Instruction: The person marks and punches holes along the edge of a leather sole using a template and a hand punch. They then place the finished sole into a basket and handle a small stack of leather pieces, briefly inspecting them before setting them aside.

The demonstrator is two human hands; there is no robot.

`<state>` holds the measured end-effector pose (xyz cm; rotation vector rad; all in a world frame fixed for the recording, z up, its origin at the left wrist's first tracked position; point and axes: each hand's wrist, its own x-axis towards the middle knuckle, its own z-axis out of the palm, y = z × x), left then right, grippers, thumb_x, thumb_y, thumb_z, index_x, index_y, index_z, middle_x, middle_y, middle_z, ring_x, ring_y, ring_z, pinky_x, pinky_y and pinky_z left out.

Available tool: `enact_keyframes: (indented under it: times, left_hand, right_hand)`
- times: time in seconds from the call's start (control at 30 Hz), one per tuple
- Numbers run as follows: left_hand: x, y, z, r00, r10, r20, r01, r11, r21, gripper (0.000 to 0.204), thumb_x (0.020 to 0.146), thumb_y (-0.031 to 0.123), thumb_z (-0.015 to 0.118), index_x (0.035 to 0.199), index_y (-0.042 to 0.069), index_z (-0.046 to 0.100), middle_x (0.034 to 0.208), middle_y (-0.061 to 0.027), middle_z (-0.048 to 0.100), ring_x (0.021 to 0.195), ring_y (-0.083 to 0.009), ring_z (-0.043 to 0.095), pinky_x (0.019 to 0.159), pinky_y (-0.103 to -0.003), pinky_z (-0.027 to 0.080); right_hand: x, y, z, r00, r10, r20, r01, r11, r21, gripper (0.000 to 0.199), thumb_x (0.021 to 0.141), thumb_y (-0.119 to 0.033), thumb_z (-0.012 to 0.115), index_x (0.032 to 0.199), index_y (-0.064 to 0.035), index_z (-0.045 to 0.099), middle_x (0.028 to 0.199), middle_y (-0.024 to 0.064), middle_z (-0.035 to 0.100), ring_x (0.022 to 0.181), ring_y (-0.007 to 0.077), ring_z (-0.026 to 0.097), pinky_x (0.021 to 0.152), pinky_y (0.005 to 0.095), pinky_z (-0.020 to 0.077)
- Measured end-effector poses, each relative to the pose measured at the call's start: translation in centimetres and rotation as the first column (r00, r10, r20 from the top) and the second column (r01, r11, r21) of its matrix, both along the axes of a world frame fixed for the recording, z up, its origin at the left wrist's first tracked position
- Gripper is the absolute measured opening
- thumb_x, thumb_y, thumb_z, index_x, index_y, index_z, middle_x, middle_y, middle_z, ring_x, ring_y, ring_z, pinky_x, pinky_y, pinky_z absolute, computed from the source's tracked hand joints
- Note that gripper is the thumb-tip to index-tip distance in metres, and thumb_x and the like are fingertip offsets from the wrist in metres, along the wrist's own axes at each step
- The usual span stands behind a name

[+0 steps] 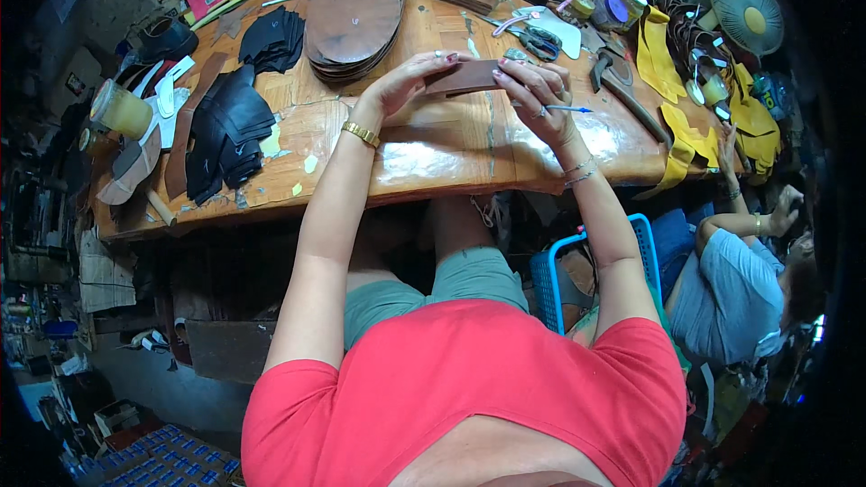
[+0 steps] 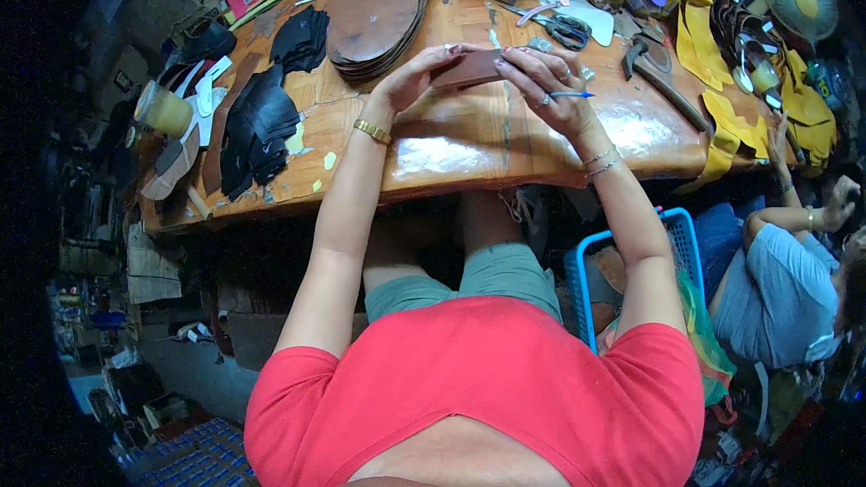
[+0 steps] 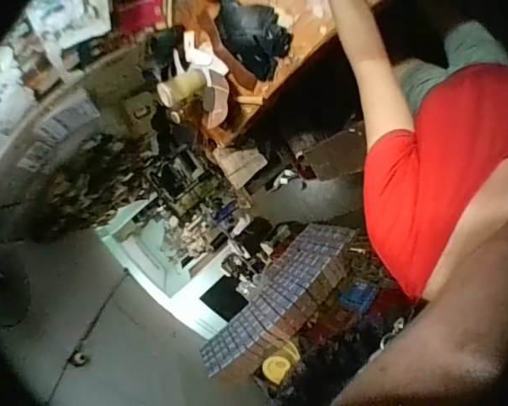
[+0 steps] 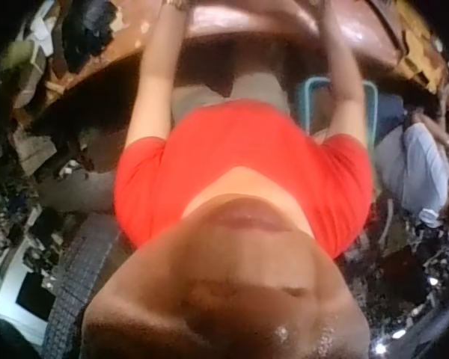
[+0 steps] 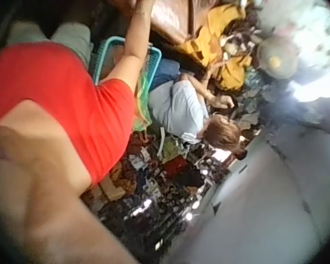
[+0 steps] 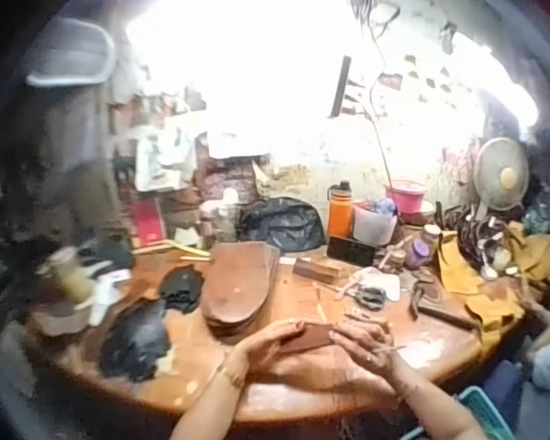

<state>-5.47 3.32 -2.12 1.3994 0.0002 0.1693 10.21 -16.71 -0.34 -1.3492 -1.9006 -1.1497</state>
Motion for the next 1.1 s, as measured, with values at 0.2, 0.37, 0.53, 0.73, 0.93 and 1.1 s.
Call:
enact_keyframes:
  times: [0.2, 0.37, 0.53, 0.73, 0.93, 1.1]
  left_hand:
    - [-0.2, 0.4, 0.1, 0.995, -0.091, 0.034, 0.09, 0.995, 0.043, 0.038, 0.09, 0.032, 0.062, 0.112, 0.0, 0.062, 0.089, -0.0079, 0.068, 0.079, -0.0124, 0.063, 0.073, -0.025, 0.05]
    - [0.8, 0.5, -0.4, 0.994, 0.052, -0.097, -0.035, 0.984, 0.172, 0.028, 0.087, 0.028, 0.068, 0.1, 0.004, 0.066, 0.086, -0.0029, 0.068, 0.075, -0.0073, 0.061, 0.062, -0.02, 0.046]
    - [2.4, 2.6, 0.0, 0.949, 0.219, -0.227, -0.175, 0.964, 0.2, 0.03, 0.085, 0.029, 0.07, 0.102, 0.004, 0.068, 0.083, -0.0006, 0.068, 0.073, -0.0051, 0.06, 0.063, -0.019, 0.045]
    - [6.4, 3.9, 0.0, 0.884, 0.372, -0.282, -0.16, 0.809, 0.566, 0.034, 0.081, 0.03, 0.069, 0.096, 0.0, 0.07, 0.084, -0.004, 0.069, 0.075, -0.0094, 0.06, 0.068, -0.022, 0.044]
    - [8.1, 5.2, -1.4, 0.821, 0.502, -0.272, -0.087, 0.58, 0.81, 0.041, 0.078, 0.035, 0.067, 0.099, 0.001, 0.071, 0.087, -0.0105, 0.07, 0.081, -0.02, 0.063, 0.077, -0.03, 0.046]
    - [8.6, 7.0, -3.3, 0.827, 0.542, -0.15, -0.148, 0.468, 0.871, 0.041, 0.081, 0.038, 0.06, 0.113, 0.015, 0.069, 0.113, -0.0169, 0.066, 0.11, -0.0347, 0.058, 0.099, -0.04, 0.042]
  right_hand:
    - [0.3, 0.2, -0.3, 0.999, -0.034, -0.013, 0.034, 0.999, -0.012, 0.049, 0.075, -0.007, 0.067, 0.122, -0.0162, 0.058, 0.121, -0.0002, 0.062, 0.104, 0.0163, 0.058, 0.089, 0.032, 0.0422]
    - [2.3, -0.4, -1.8, 0.977, -0.143, -0.156, 0.12, 0.982, -0.145, 0.048, 0.073, -0.008, 0.07, 0.12, -0.0098, 0.06, 0.121, 0.0061, 0.062, 0.105, 0.0225, 0.059, 0.093, 0.0352, 0.0438]
    - [7.2, -2.2, -2.8, 0.816, -0.274, -0.509, 0.248, 0.961, -0.12, 0.047, 0.073, -0.017, 0.076, 0.117, -0.006, 0.062, 0.116, 0.0131, 0.063, 0.105, 0.03, 0.059, 0.086, 0.0393, 0.0479]
    - [10.5, -2.9, -6.3, 0.556, -0.457, -0.694, 0.247, 0.888, -0.387, 0.044, 0.068, -0.021, 0.08, 0.107, -0.0022, 0.069, 0.089, 0.0172, 0.07, 0.081, 0.0297, 0.068, 0.076, 0.0387, 0.0525]
    - [9.8, -2.9, -5.7, 0.534, -0.346, -0.772, 0.107, 0.933, -0.344, 0.036, 0.07, -0.015, 0.078, 0.102, -0.0019, 0.071, 0.091, 0.0164, 0.071, 0.078, 0.0219, 0.069, 0.073, 0.0332, 0.0533]
    - [7.7, -4.6, -4.0, 0.335, -0.267, -0.903, -0.029, 0.956, -0.293, 0.03, 0.071, -0.01, 0.078, 0.099, -0.0029, 0.072, 0.083, 0.0077, 0.072, 0.075, 0.012, 0.065, 0.069, 0.0276, 0.0505]
